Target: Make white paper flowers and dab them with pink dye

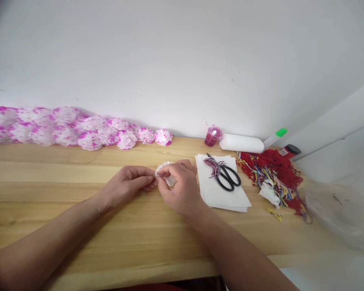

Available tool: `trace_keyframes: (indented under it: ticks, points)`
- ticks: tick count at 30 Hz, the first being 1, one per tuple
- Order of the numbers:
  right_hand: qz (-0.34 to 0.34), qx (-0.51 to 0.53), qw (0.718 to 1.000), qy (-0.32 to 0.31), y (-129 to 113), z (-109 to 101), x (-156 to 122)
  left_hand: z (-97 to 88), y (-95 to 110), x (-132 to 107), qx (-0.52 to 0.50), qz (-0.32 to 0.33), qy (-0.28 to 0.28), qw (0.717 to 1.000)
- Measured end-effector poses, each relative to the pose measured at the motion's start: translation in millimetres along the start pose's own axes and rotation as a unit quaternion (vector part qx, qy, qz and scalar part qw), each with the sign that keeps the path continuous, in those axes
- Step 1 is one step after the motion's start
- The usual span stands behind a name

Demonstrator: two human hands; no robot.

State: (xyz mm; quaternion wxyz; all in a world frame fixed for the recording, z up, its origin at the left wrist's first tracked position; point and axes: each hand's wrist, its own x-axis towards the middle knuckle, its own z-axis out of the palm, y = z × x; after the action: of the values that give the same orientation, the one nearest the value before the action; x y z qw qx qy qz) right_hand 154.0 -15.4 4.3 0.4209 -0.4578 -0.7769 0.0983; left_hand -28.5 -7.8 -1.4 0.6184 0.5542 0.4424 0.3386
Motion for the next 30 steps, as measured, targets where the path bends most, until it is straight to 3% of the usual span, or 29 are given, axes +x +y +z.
trace_keyframes:
  ticks: [9, 30]
  points:
    - [0.014, 0.049, 0.998, -0.023, 1.0, -1.9, 2.4, -0.4, -1.6, 2.6, -0.054, -0.036, 0.016, 0.998]
    - [0.051, 0.069, 0.996, -0.022, -0.1, -2.2, 3.0, -0.5, -3.8, 3.8, -0.073, -0.042, 0.009, 0.996]
